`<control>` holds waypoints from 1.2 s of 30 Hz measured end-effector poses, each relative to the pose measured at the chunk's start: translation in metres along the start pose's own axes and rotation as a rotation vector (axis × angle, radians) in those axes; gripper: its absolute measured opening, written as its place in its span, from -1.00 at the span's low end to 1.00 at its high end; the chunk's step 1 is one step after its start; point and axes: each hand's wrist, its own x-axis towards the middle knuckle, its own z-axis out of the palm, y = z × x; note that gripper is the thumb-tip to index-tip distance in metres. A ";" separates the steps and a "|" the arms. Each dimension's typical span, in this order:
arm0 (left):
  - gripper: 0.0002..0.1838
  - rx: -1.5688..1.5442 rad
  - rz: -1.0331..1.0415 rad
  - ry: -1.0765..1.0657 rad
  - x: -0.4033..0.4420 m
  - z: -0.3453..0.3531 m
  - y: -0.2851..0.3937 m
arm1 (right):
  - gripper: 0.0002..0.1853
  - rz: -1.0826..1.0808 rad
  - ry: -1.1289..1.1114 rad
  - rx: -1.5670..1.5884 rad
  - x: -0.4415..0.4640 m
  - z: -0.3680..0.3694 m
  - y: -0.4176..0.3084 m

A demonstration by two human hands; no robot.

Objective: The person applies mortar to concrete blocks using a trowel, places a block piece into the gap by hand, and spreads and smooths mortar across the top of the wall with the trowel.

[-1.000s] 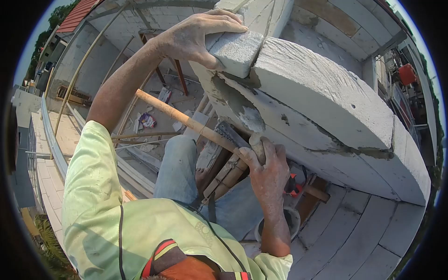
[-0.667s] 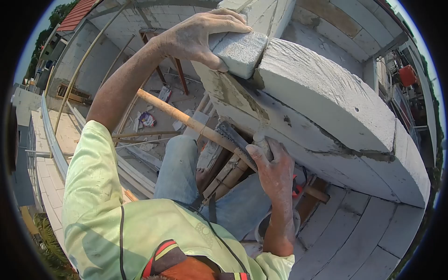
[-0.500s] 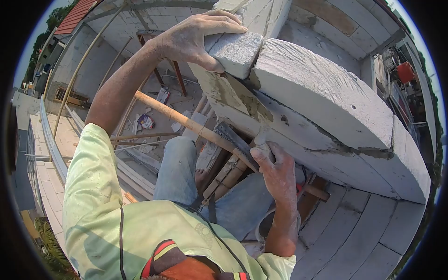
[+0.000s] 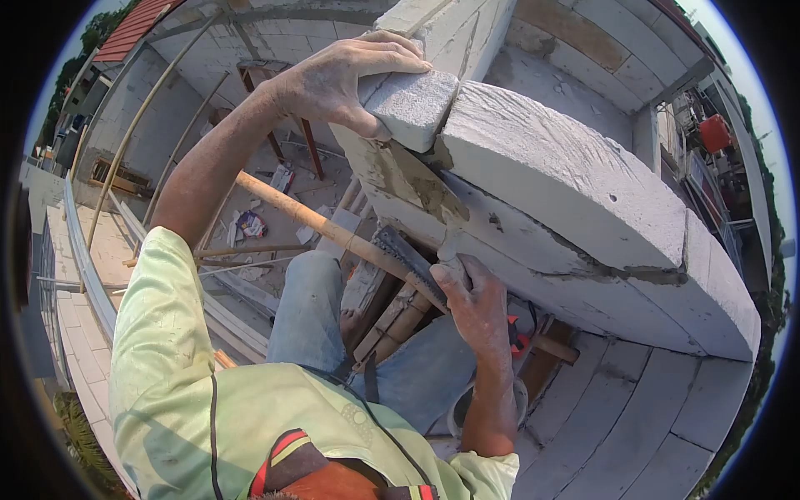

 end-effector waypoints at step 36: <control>-0.12 -0.004 -0.107 -0.110 0.005 -0.005 -0.004 | -0.53 0.733 0.601 0.093 -0.237 -0.079 0.125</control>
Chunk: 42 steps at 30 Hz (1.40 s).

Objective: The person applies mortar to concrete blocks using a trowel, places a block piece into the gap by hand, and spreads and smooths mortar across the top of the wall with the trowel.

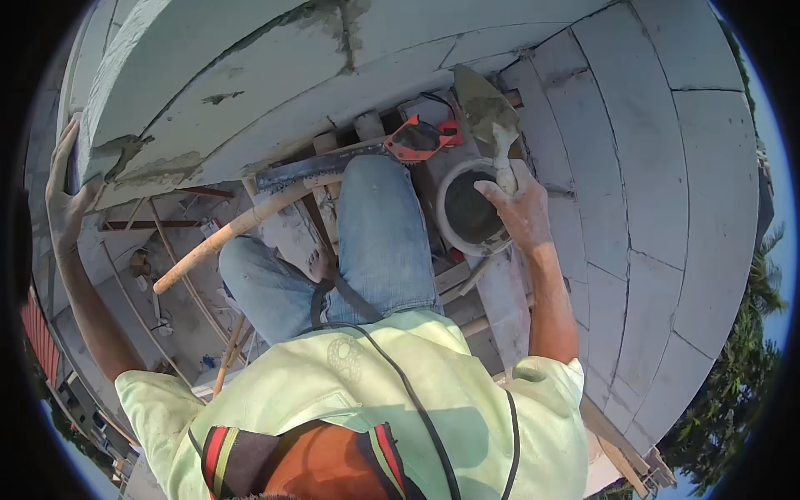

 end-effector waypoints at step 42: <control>-0.15 0.223 0.196 -0.133 -0.020 -0.027 -0.010 | -0.73 0.588 -0.370 -0.036 0.038 0.078 0.248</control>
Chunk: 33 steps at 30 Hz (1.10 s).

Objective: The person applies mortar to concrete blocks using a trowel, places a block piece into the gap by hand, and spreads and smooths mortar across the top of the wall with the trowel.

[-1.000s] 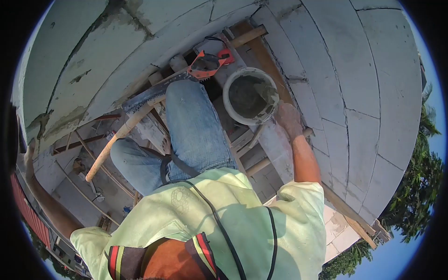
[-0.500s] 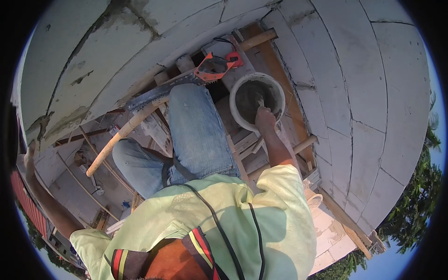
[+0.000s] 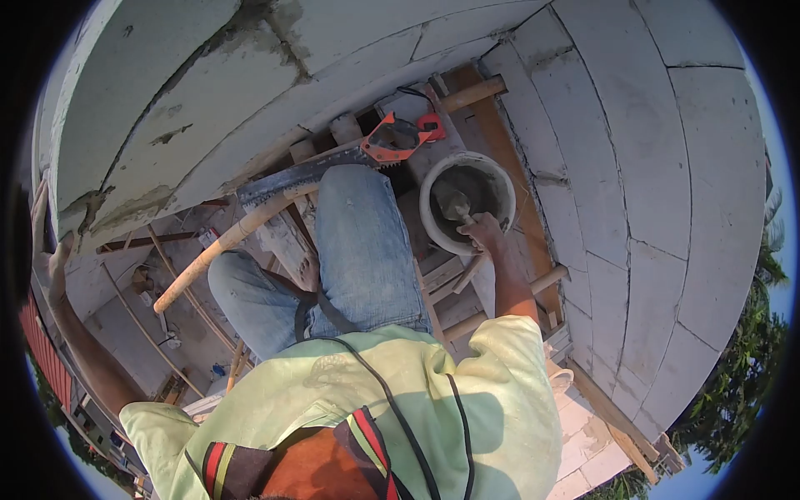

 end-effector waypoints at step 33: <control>-0.16 -0.274 -0.140 0.309 0.022 0.021 0.021 | -0.23 -1.087 0.004 -0.501 -0.331 -0.073 -0.353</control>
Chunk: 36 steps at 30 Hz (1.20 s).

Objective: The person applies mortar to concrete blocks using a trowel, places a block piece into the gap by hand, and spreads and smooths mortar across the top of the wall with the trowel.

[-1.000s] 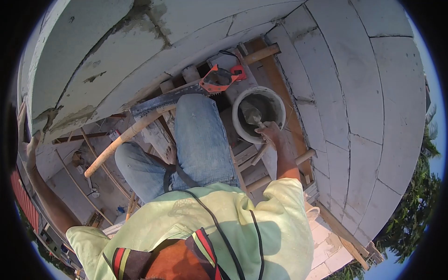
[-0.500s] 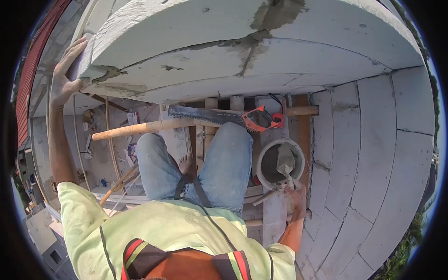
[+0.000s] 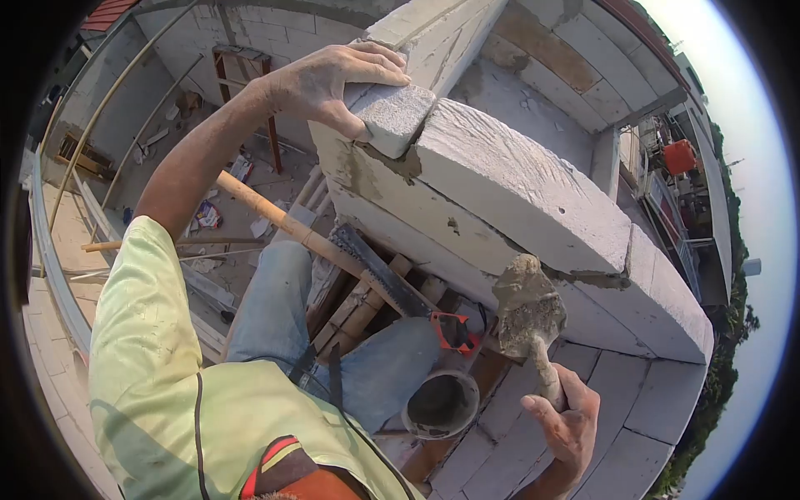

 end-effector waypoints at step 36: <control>-0.20 -0.126 -0.032 0.019 -0.002 0.004 -0.002 | -0.73 -1.299 0.827 -1.835 0.155 -0.010 -0.194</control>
